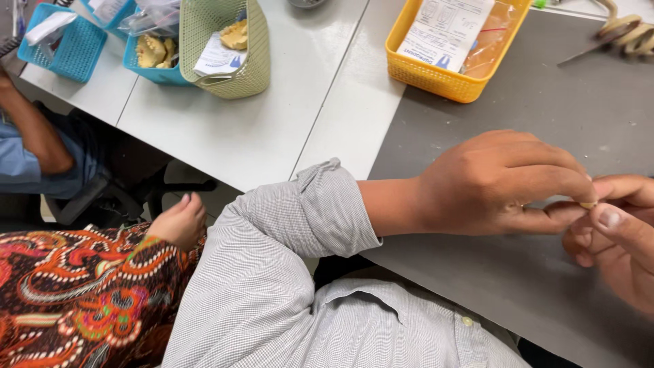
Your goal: The person uses a rotary tool to grind and smooth a small artificial tooth. They then use a strip of sandpaper to manually abrade the tooth and a dental mold. The person repeatedly checks the fit of the tooth in the mold and continues to refine its shape.
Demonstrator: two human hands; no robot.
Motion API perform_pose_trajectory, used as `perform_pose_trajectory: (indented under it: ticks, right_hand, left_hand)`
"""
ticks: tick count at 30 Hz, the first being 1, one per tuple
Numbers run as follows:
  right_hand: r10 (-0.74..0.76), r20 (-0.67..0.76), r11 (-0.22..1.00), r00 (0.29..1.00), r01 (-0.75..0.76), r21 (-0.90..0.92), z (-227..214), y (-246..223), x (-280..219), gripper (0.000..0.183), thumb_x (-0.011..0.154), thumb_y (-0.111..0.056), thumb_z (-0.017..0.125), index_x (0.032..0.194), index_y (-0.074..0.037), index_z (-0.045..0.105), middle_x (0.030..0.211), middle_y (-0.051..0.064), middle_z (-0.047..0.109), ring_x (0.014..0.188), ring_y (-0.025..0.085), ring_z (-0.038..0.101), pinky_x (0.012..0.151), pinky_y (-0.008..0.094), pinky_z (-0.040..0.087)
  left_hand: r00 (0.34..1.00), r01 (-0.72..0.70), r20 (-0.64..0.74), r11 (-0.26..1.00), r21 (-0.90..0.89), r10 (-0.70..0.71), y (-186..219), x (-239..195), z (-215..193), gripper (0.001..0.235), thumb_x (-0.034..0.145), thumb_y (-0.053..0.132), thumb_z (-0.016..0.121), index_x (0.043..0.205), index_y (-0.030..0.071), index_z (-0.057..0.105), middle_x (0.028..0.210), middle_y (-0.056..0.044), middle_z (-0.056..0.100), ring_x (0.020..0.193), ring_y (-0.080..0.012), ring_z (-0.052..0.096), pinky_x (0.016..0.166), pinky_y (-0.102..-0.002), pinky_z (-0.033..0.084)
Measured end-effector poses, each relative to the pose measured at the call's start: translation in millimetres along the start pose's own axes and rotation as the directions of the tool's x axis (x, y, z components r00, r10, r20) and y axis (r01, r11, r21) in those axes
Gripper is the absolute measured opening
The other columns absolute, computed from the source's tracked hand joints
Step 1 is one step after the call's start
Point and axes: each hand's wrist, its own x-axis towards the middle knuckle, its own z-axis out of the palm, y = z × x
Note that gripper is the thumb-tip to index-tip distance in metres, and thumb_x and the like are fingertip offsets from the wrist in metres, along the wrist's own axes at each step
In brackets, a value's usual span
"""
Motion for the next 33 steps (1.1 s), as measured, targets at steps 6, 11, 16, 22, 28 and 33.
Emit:
perform_pose_trajectory:
  ticks: [6,11,16,22,28,33]
  right_hand:
    - [-0.03,-0.006,0.966,1.0,0.028,-0.257,-33,14,-1,0.023,0.113,-0.016,0.055,0.127,0.002,0.056,0.095,0.02,0.067,0.083,0.021,0.066,0.066,0.04,0.052]
    - [-0.157,-0.064,0.584,0.986,0.04,-0.811,-33,22,40,0.024,0.115,-0.016,0.054,0.129,0.003,0.054,0.099,0.018,0.066,0.087,0.02,0.066,0.074,0.038,0.054]
    - [-0.225,-0.103,0.433,0.969,0.004,-0.901,-19,12,57,0.02,0.117,-0.014,0.052,0.128,0.003,0.054,0.101,0.016,0.065,0.088,0.019,0.066,0.076,0.035,0.054]
    - [-0.357,-0.135,0.318,0.924,-0.016,-0.948,-10,-34,62,0.015,0.119,-0.011,0.051,0.126,0.002,0.053,0.104,0.014,0.064,0.089,0.017,0.065,0.079,0.031,0.055]
    - [-0.523,-0.123,0.273,0.843,0.029,-0.962,19,-98,44,0.011,0.122,-0.009,0.05,0.124,0.002,0.052,0.106,0.012,0.063,0.09,0.015,0.065,0.082,0.027,0.055]
    - [-0.627,0.066,0.214,0.776,0.253,-0.944,62,-115,7,0.009,0.124,-0.007,0.048,0.123,0.002,0.051,0.109,0.01,0.062,0.091,0.013,0.064,0.085,0.024,0.056]
  left_hand:
    - [1.0,-0.015,-0.013,1.0,-0.016,0.014,-6,-2,5,0.02,0.09,0.025,0.081,0.105,0.017,0.07,0.104,0.005,0.071,0.085,-0.0132,0.07,0.077,-0.026,0.056]
    - [0.984,0.159,-0.028,0.944,-0.287,-0.175,-10,-4,8,0.017,0.095,0.026,0.08,0.109,0.02,0.071,0.102,0.012,0.074,0.087,-0.0021,0.072,0.079,-0.017,0.057]
    - [0.973,0.2,-0.044,0.917,-0.344,-0.229,-18,0,6,0.019,0.091,0.021,0.079,0.108,0.014,0.073,0.097,0.007,0.075,0.078,-0.0002,0.068,0.069,-0.015,0.059]
    - [0.974,0.202,-0.032,0.918,-0.342,-0.226,-16,-1,6,0.016,0.094,0.019,0.079,0.106,0.011,0.073,0.094,0.006,0.076,0.082,-0.0017,0.071,0.072,-0.017,0.058]
    - [0.967,0.251,0.043,0.9,-0.356,-0.253,-16,-1,1,0.02,0.092,0.018,0.08,0.11,0.01,0.074,0.094,0.003,0.078,0.082,-0.0046,0.075,0.073,-0.019,0.055]
    - [0.96,0.267,0.016,0.895,-0.357,-0.28,-11,3,-1,0.019,0.089,0.015,0.082,0.104,0.007,0.075,0.094,0.0,0.077,0.085,-0.0082,0.074,0.078,-0.023,0.058]
